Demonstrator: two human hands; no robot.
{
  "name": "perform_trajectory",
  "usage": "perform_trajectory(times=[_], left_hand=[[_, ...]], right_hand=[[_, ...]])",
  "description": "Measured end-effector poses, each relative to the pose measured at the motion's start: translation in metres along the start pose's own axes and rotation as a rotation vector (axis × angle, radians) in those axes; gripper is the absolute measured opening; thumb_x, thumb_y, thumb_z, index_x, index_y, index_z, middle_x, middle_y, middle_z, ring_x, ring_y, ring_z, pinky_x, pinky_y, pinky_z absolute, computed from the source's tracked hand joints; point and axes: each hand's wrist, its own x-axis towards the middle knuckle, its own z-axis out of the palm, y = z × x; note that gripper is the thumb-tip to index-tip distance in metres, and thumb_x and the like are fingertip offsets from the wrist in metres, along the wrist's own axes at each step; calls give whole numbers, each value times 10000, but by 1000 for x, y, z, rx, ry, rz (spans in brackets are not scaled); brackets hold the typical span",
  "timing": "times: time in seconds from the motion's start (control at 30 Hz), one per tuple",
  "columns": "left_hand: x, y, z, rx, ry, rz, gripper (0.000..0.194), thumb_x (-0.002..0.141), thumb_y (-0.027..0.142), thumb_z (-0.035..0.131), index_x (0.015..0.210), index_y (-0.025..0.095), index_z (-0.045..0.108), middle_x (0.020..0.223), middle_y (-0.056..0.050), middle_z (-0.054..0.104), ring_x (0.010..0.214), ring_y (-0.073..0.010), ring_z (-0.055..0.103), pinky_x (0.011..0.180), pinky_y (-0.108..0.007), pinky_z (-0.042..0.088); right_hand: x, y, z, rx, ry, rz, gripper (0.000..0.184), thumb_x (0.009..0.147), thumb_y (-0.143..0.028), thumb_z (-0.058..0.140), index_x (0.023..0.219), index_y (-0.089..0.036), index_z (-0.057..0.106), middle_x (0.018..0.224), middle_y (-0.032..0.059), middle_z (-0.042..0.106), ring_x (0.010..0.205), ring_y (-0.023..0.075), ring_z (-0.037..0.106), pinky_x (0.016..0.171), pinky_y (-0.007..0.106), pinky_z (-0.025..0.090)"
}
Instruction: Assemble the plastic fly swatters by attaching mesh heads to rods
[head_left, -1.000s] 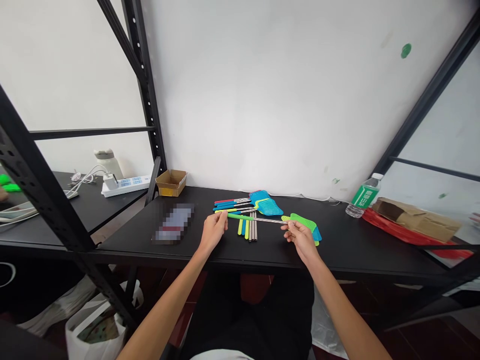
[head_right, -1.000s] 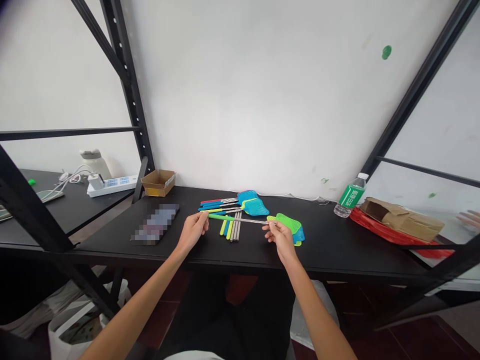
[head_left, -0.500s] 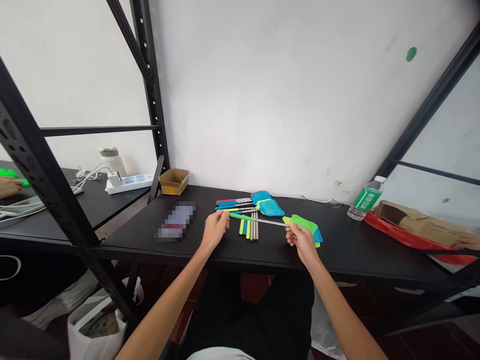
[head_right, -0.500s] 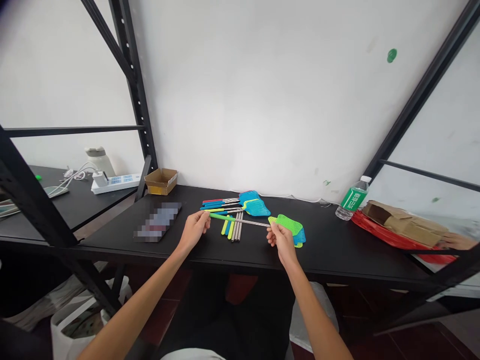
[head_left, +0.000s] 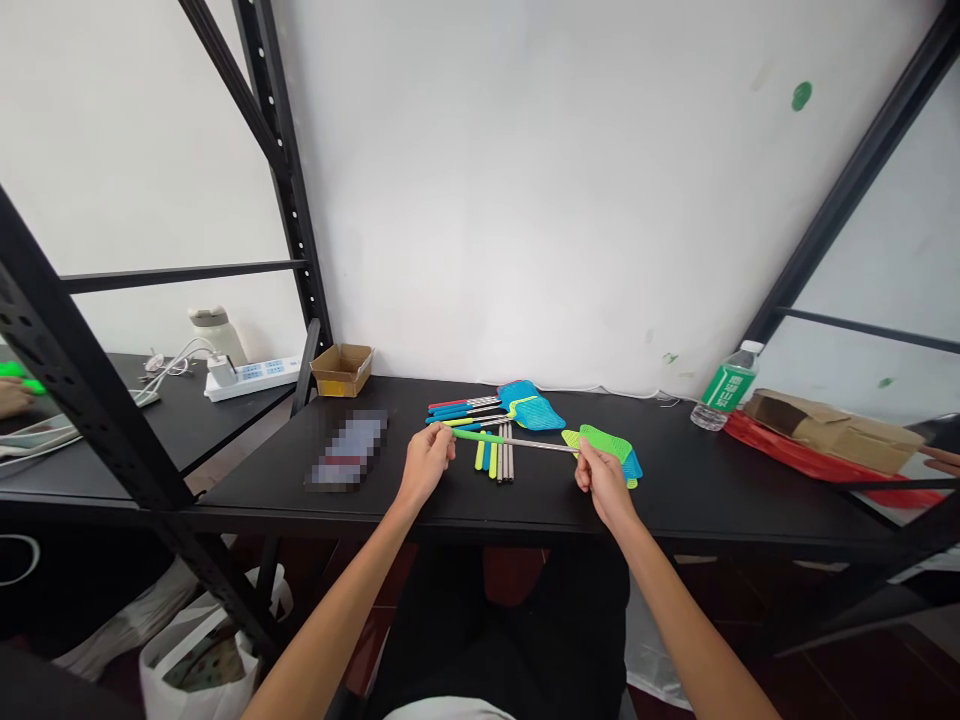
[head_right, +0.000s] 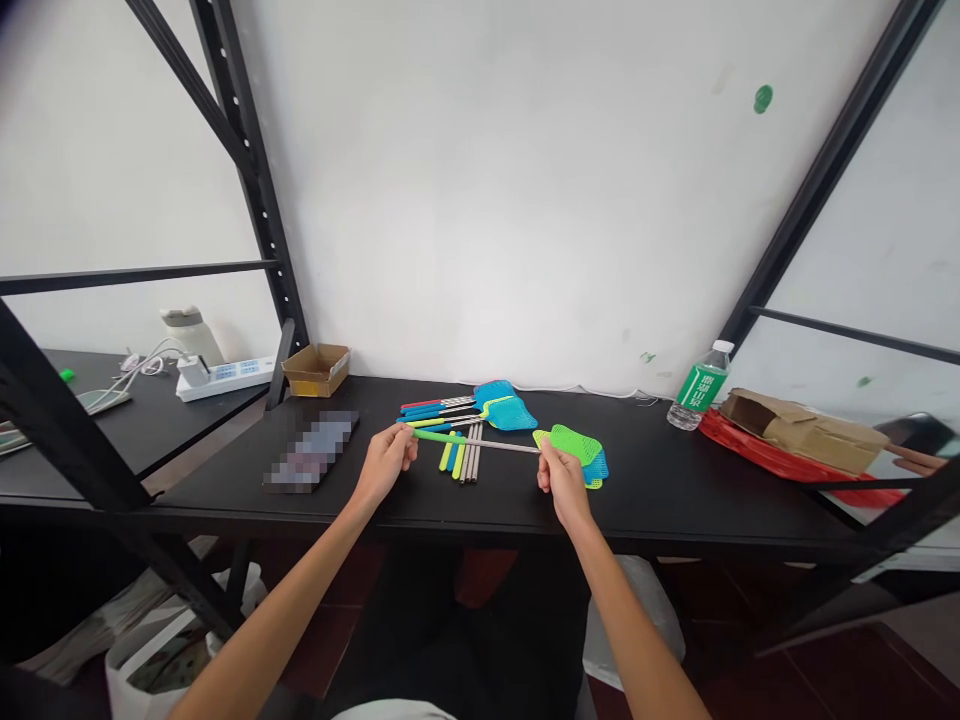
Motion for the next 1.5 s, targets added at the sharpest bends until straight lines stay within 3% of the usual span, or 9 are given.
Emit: perform_trajectory(times=[0.13, 0.3, 0.57, 0.87, 1.03, 1.27, 1.5], left_hand=[[0, 1, 1, 35, -43, 6, 417, 898, 463, 386, 564, 214, 376, 507, 18, 441, 477, -121, 426, 524, -240, 379], [1, -2, 3, 57, -77, 8, 498, 907, 537, 408, 531, 211, 371, 478, 9, 431, 458, -120, 410, 508, -244, 368], [-2, 3, 1, 66, -130, -4, 623, 930, 568, 383, 422, 210, 337, 397, -5, 376, 411, -118, 386, 496, -266, 336], [-1, 3, 2, 62, -146, 5, 617, 929, 541, 420, 417, 203, 363, 391, 0, 391, 409, -109, 371, 496, -261, 314], [-2, 3, 2, 47, -140, 41, 569, 927, 505, 431, 450, 200, 368, 414, 7, 413, 430, -110, 385, 509, -252, 324], [-1, -2, 2, 56, -144, 52, 521, 935, 486, 419, 502, 201, 365, 450, 17, 425, 440, -108, 396, 516, -248, 334], [0, -3, 2, 69, -163, 44, 525, 940, 520, 401, 526, 200, 359, 463, 23, 441, 443, -105, 413, 529, -239, 351]], right_hand=[[0, -1, 0, 18, 5, 14, 513, 793, -628, 651, 545, -201, 512, 433, -27, 427, 400, 98, 384, 405, 265, 258], [-1, -5, 1, 35, 17, 41, 485, 755, -623, 688, 587, -188, 556, 467, -20, 466, 413, 98, 401, 399, 257, 259], [-1, -5, 2, 42, 2, 36, 457, 726, -614, 718, 678, -167, 637, 570, 5, 557, 441, 97, 452, 394, 251, 283], [4, 2, -1, 2, -35, -16, 419, 746, -592, 712, 770, -177, 663, 726, 37, 636, 474, 97, 472, 398, 240, 294], [1, -2, 0, 16, -14, 41, 455, 722, -614, 722, 706, -164, 660, 582, 20, 574, 457, 107, 460, 403, 246, 292], [2, -2, -1, 15, -32, 56, 485, 798, -590, 666, 543, -194, 549, 427, -15, 449, 416, 103, 386, 415, 258, 272], [1, -6, -1, 108, -15, 84, 484, 771, -570, 706, 522, -195, 531, 421, -21, 427, 413, 93, 361, 410, 257, 253]])
